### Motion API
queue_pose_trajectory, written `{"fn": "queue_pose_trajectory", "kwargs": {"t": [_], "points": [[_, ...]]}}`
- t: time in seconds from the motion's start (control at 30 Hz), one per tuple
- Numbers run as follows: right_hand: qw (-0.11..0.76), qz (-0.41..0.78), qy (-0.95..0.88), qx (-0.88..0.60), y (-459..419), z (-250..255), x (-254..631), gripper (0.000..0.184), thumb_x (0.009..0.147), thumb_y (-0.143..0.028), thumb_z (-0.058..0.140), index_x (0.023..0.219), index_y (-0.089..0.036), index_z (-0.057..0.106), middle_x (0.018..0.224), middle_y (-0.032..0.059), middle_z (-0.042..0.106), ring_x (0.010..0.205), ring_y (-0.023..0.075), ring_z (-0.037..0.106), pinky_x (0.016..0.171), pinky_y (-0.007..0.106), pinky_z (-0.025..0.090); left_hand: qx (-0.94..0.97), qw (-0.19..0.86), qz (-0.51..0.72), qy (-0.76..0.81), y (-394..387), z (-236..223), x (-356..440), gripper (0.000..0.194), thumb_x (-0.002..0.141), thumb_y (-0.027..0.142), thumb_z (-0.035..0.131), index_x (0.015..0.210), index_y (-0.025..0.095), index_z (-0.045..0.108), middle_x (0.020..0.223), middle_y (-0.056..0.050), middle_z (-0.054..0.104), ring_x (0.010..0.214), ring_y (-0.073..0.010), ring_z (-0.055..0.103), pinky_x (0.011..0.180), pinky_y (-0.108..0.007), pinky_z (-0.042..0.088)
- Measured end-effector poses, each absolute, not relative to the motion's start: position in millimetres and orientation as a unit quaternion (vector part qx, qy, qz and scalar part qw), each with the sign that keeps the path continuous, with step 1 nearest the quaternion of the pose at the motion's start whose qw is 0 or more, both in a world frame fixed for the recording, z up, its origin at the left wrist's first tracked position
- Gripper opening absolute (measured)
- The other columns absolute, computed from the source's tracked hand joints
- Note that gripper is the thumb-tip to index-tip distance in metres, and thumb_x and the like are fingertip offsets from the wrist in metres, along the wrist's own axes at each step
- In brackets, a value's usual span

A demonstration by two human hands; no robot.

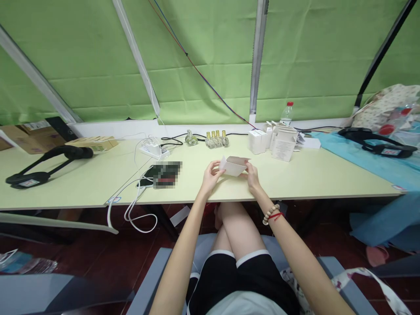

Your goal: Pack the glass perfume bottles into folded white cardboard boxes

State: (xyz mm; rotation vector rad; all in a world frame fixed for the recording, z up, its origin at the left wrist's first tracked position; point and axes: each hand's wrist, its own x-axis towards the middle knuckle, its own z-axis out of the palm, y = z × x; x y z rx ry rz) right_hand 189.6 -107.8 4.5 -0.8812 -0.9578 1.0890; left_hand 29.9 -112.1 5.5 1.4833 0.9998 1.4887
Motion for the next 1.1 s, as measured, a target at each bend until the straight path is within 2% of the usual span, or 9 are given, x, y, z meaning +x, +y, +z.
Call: {"fn": "queue_pose_trajectory", "kwargs": {"t": [0.33,0.77,1.1], "points": [[0.662,0.482,-0.423,-0.387,-106.4,3.8,189.6,0.046,0.065,-0.056,0.050,0.078,-0.014,0.062,0.074,0.0054,0.063,0.076,0.0192,0.056,0.054,0.025,0.045,0.597,0.400,0.578,0.386,-108.3,0.7,28.8,0.038,0.064,0.031,0.070,0.097,0.020,0.057,0.108,-0.005,0.059,0.085,-0.0135,0.061,0.078,-0.028,0.048],[0.658,0.470,-0.435,-0.396,-107.0,4.4,189.9,0.047,0.068,-0.059,0.048,0.073,-0.015,0.062,0.073,0.0055,0.064,0.076,0.0187,0.057,0.056,0.025,0.046,0.562,0.430,0.579,0.405,-109.0,0.9,30.4,0.043,0.058,0.032,0.074,0.098,0.018,0.066,0.107,-0.008,0.064,0.087,-0.0176,0.061,0.082,-0.034,0.048],[0.663,0.470,-0.431,-0.392,-109.6,6.6,190.2,0.047,0.067,-0.060,0.050,0.073,-0.014,0.062,0.074,0.0057,0.063,0.077,0.0189,0.057,0.057,0.026,0.046,0.559,0.434,0.583,0.398,-107.2,-3.3,29.3,0.040,0.059,0.030,0.073,0.098,0.022,0.069,0.115,-0.004,0.058,0.090,-0.0145,0.060,0.082,-0.029,0.048]]}}
